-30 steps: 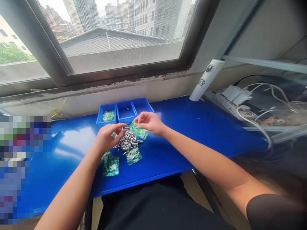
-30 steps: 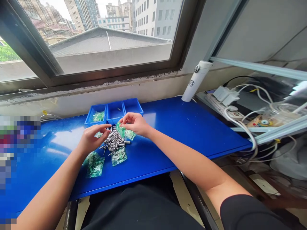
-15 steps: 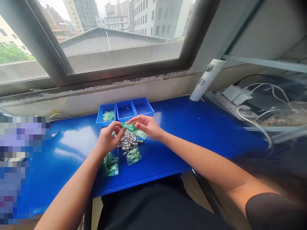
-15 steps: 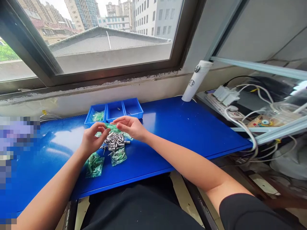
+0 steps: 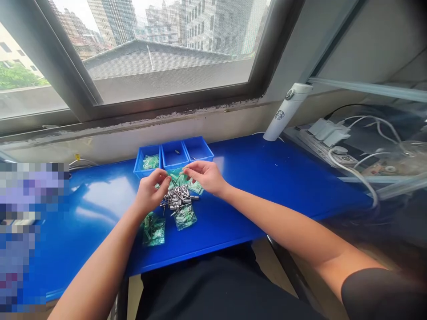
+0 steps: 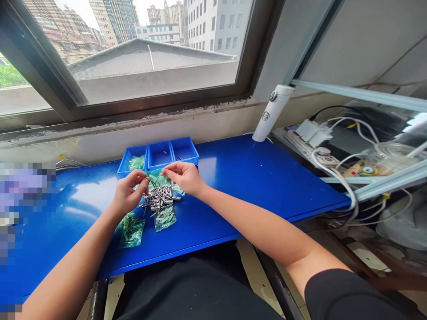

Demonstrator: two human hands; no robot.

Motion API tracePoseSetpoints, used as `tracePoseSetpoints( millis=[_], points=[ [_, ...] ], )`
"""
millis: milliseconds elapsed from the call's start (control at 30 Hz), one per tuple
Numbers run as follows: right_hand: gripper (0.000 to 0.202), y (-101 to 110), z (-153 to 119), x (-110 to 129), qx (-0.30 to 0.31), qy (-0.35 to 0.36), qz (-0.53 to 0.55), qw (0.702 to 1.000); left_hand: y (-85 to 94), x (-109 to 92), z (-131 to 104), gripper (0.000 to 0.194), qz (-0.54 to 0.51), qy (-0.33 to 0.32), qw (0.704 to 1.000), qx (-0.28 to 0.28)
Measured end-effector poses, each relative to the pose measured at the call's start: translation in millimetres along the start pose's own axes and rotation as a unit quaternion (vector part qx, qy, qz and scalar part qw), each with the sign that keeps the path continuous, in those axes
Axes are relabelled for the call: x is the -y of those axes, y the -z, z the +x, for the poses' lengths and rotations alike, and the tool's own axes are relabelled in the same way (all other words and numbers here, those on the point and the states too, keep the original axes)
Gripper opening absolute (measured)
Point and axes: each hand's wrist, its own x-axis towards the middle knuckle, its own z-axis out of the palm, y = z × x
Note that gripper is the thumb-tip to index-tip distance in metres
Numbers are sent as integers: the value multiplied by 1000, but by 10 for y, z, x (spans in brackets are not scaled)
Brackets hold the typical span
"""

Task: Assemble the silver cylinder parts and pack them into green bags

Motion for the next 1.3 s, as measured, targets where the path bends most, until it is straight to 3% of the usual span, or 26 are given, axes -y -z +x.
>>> tracePoseSetpoints(
  millis=[167,433,600,733,900,1067,1300],
  points=[
    [37,-7,13,0,-7,8,-6,1000,-5,-71,24,12,9,-2,1000,-19],
    [38,57,152,207,37,42,-41,998,69,-400,225,10,43,82,995,-22],
    [27,19,185,352,60,69,-119,989,41,-240,180,11,4,69,993,-92],
    [17,-25,199,412,80,74,-213,971,24,-98,103,10,37,57,986,-152],
    [19,-28,204,371,89,39,-247,964,-1,-21,51,16,-9,84,986,-141],
    [27,11,133,135,33,69,-204,976,-40,18,15,18,-40,92,989,-112],
    [27,67,103,42,52,62,-193,978,-67,5,-2,17,-47,99,988,-112]
  ],
)
